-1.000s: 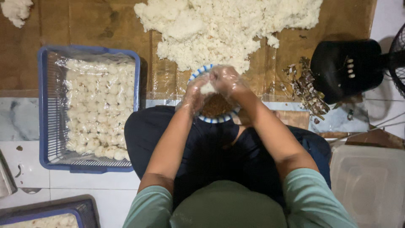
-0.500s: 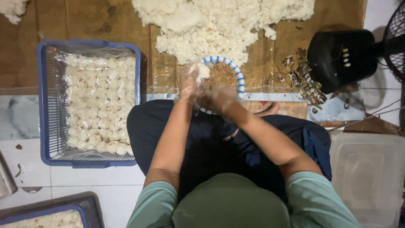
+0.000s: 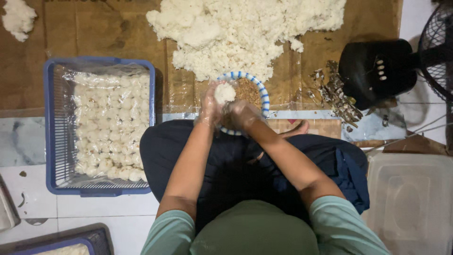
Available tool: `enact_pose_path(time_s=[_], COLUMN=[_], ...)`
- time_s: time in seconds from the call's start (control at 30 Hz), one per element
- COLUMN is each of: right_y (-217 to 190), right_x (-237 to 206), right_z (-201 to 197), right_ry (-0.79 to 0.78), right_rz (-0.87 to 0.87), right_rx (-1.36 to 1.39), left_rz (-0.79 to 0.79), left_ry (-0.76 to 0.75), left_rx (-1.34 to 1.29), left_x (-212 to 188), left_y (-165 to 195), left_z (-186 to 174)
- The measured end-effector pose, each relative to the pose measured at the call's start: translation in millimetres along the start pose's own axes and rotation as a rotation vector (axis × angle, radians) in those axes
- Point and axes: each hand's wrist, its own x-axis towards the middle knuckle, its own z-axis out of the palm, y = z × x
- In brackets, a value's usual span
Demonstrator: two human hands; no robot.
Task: The person sits on the floor and repeatedly takes small portions of a white dough-like material, rolls them into balls, coats them in a brown granular substance in a small bowl, and places the finished items into a blue plastic basket. The process is repeated continuously throughout the clip.
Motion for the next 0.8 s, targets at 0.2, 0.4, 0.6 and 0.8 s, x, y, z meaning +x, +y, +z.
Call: enact_pose_path(time_s=[0.2, 0.4, 0.6, 0.8], right_y=[5.4, -15.2, -18.4, -19.0], right_x=[8.2, 16.6, 27.1, 3.0], right_z=[-67.3, -86.2, -95.6, -127.9], right_ry=[0.202, 0.387, 0.245, -0.002], right_rz=[0.261, 0.125, 0.235, 0.450], right_rx=[0.100, 0.331, 0.382, 0.054], left_rz=[-0.030, -0.011, 0.229, 0.596], left_ry=[0.026, -0.068, -0.115, -0.168], left_rx=[0.088, 0.153, 0.458, 0.727], left_x=[-18.9, -17.5, -9.3, -19.9], left_y=[11.2, 7.2, 3.0, 1.9], left_z=[23.0, 34.9, 21.7, 5.9])
